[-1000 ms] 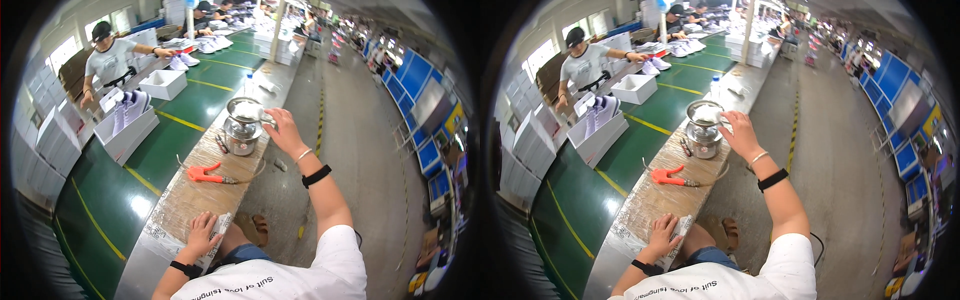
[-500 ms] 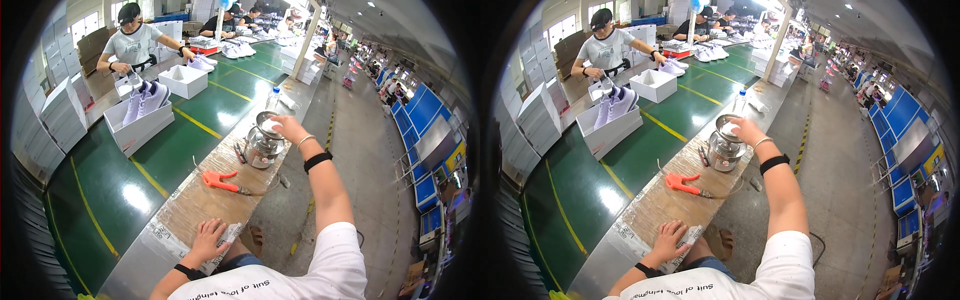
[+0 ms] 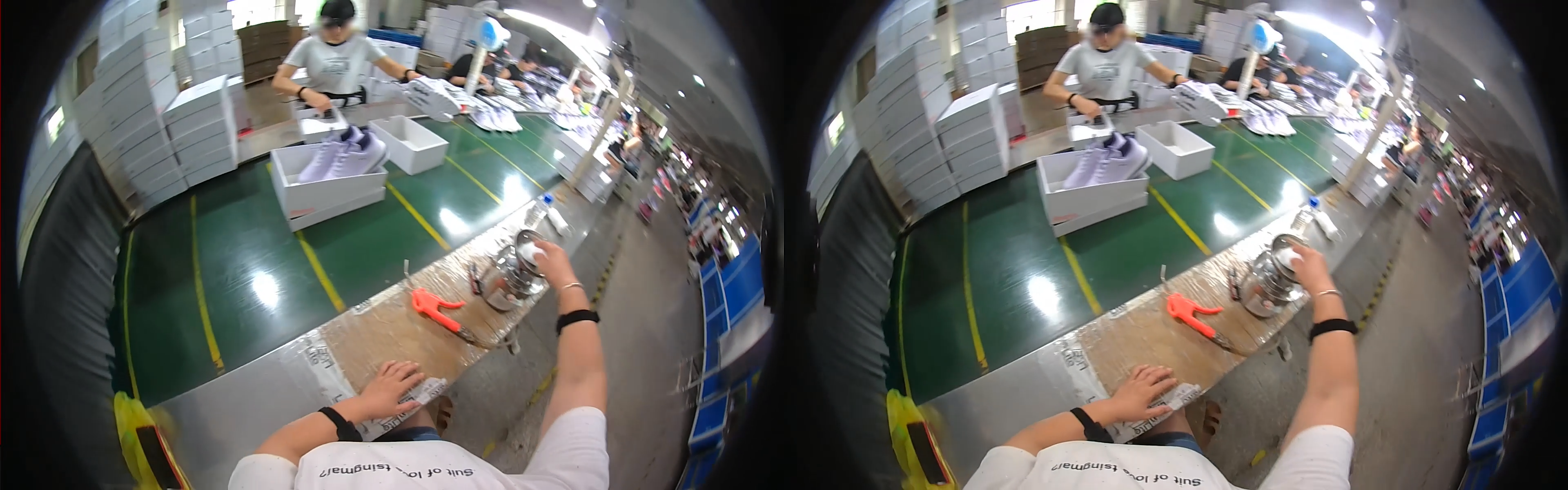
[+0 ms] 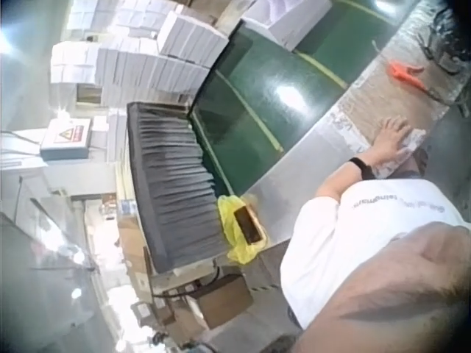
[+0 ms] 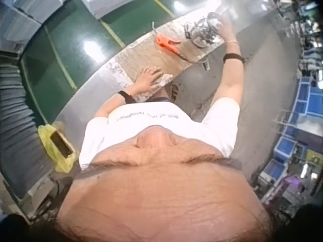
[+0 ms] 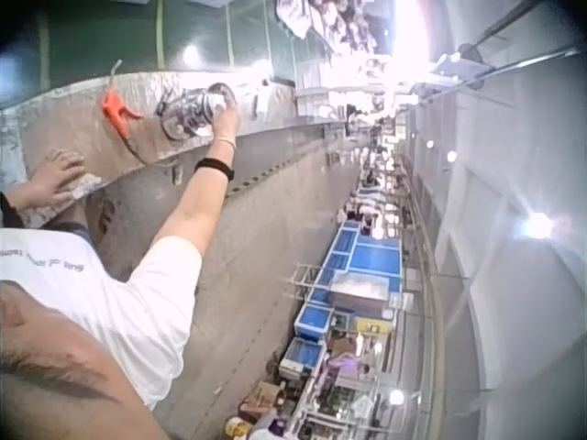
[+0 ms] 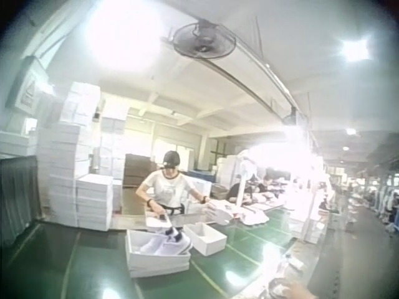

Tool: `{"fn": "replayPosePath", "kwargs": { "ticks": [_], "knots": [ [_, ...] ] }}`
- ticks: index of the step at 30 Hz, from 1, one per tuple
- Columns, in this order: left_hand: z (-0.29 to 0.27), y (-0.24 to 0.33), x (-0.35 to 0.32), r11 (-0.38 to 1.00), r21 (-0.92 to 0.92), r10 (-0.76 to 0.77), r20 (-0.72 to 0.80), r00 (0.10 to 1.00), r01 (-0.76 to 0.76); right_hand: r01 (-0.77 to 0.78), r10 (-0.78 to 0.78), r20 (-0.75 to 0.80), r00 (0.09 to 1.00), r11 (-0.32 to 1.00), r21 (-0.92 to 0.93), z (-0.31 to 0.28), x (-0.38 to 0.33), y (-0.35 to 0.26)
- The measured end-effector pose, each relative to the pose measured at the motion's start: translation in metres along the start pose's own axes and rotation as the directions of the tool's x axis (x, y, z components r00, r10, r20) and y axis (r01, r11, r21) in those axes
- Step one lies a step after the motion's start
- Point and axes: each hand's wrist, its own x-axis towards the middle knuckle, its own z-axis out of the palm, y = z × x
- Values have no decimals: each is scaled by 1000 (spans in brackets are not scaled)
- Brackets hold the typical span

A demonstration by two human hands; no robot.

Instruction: Cleaning and wiping the soles of shoes on a factory assembly line.

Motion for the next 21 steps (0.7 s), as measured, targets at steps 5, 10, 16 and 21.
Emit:
{"fn": "replayPosePath", "kwargs": {
  "ticks": [5, 10, 16, 21],
  "knots": [
    [-51, -53, 2, 953, -284, -94, 45, 995, 103, 15, -17, -60, 998, 999, -41, 6, 8, -7],
    [-166, -142, 29, 967, 99, -203, -266, 942, 236, 68, -68, -14, 998, 998, 15, -6, 11, -2],
    [-254, -244, 62, 655, 551, -300, -439, 847, 518, 10, -9, 9, 1000, 997, -80, -7, -1, -21],
    [-257, -307, 103, 502, 569, -364, -544, 756, 651, -23, 21, -18, 1000, 994, -111, -4, -7, -18]
  ]
}}
